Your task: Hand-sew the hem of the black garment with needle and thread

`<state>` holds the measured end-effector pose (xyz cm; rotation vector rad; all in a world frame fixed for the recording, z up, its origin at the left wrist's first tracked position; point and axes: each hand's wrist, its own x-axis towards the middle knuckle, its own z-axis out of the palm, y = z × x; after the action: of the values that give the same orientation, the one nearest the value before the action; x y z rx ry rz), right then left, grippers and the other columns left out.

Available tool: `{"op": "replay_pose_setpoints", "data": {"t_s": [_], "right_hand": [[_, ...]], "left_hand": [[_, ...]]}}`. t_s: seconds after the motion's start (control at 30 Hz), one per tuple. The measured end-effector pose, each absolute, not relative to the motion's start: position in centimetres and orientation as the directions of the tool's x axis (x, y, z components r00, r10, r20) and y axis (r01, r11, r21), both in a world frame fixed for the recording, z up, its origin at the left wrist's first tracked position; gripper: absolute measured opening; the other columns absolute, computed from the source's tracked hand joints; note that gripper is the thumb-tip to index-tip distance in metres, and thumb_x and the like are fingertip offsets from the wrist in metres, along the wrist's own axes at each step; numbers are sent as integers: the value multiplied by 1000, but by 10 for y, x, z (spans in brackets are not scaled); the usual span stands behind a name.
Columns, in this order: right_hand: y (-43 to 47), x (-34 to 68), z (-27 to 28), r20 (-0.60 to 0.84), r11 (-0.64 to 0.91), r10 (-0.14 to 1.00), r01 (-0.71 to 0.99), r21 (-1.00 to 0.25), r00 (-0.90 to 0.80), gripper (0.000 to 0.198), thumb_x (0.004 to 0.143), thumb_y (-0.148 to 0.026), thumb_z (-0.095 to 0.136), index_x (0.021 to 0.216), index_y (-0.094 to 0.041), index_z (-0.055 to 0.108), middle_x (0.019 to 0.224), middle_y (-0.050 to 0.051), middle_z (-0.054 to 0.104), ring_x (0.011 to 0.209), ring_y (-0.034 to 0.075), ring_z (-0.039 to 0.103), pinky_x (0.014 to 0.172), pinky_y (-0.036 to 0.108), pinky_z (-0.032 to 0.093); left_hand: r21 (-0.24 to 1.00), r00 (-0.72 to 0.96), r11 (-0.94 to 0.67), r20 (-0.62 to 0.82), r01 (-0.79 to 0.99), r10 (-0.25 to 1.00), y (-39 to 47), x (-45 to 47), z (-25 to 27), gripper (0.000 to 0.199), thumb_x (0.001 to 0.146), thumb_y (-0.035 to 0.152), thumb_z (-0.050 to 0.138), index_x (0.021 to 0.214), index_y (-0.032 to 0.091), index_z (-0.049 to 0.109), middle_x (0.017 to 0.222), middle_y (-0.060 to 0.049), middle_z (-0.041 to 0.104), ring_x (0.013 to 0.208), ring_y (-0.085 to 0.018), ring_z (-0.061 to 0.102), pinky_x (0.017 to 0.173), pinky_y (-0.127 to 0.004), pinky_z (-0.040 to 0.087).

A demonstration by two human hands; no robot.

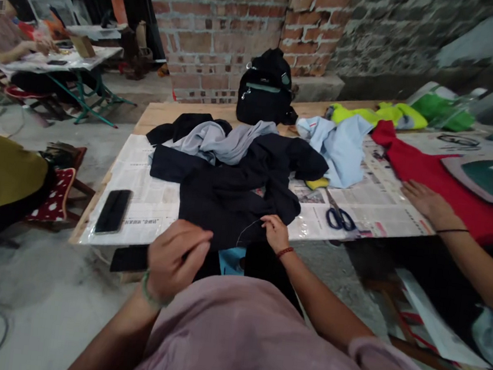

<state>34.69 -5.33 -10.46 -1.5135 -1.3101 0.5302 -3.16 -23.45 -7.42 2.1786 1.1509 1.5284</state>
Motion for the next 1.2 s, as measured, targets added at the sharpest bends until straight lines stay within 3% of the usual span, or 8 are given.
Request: {"op": "replay_pose_setpoints", "data": {"t_s": [0.1, 0.17, 0.3, 0.4, 0.6, 0.83, 1.0, 1.2], "right_hand": [[-54, 348, -93, 148, 15, 902, 313, -950, 406, 20, 72, -21, 42, 77, -15, 61, 61, 1, 59, 61, 13, 56, 65, 27, 44], [-53, 349, -79, 104, 5, 883, 212, -977, 458, 19, 71, -22, 45, 77, -15, 61, 57, -1, 59, 59, 12, 56, 65, 26, 44], [-48, 354, -33, 141, 167, 830, 1, -986, 540, 12, 68, -19, 50, 74, -16, 61, 62, -2, 60, 56, 9, 56, 64, 25, 45], [-41, 361, 12, 203, 336, 812, -152, -930, 548, 7, 66, -17, 53, 71, -16, 57, 69, -3, 61, 53, 7, 57, 61, 25, 47], [-26, 377, 82, 404, 517, 765, -104, -850, 501, 7, 70, -14, 50, 74, -18, 53, 68, -4, 58, 58, 8, 60, 65, 28, 51], [-13, 387, 119, 538, 616, 694, -10, -787, 479, 10, 74, -11, 45, 73, -19, 51, 68, -4, 57, 60, 8, 60, 65, 28, 52], [-10, 391, 134, 539, 657, 663, -57, -752, 519, 11, 70, -7, 46, 71, -16, 52, 65, -4, 58, 57, 8, 60, 62, 26, 52], [11, 411, 142, 517, 632, 648, -15, -775, 559, 17, 70, -2, 42, 70, -16, 50, 63, -7, 56, 55, 5, 59, 63, 23, 51]], "left_hand": [[590, 287, -566, 503, 575, 815, -101, 54, -16, 18, 77, 24, 50, 90, 21, 62, 83, -4, 61, 78, -15, 56, 71, -29, 47], [510, 377, -593, 469, 623, 799, -61, 85, -13, 19, 77, 26, 50, 91, 20, 61, 85, -6, 61, 83, -16, 54, 77, -31, 44], [340, 583, -660, 309, 670, 751, -72, 93, -46, 33, 72, 35, 58, 102, 21, 58, 105, -9, 57, 98, -23, 48, 83, -38, 37], [267, 643, -687, 243, 676, 727, -82, 95, -64, 44, 67, 38, 63, 108, 23, 55, 113, -9, 53, 104, -27, 43, 85, -42, 32], [212, 607, -650, 238, 729, 758, -67, 112, -66, 41, 70, 29, 60, 110, 24, 53, 112, -9, 53, 104, -27, 43, 85, -43, 30], [178, 617, -662, 251, 728, 746, -69, 112, -65, 41, 70, 25, 58, 111, 24, 53, 111, -8, 54, 100, -27, 43, 82, -42, 31], [306, 559, -627, 286, 716, 778, -62, 112, -66, 22, 78, 21, 49, 96, 24, 62, 101, -6, 59, 94, -21, 48, 81, -37, 33], [716, 510, -428, 116, 552, 852, -14, 114, -49, 17, 76, 26, 52, 80, 18, 66, 79, -3, 63, 73, -13, 55, 69, -24, 40]]}}
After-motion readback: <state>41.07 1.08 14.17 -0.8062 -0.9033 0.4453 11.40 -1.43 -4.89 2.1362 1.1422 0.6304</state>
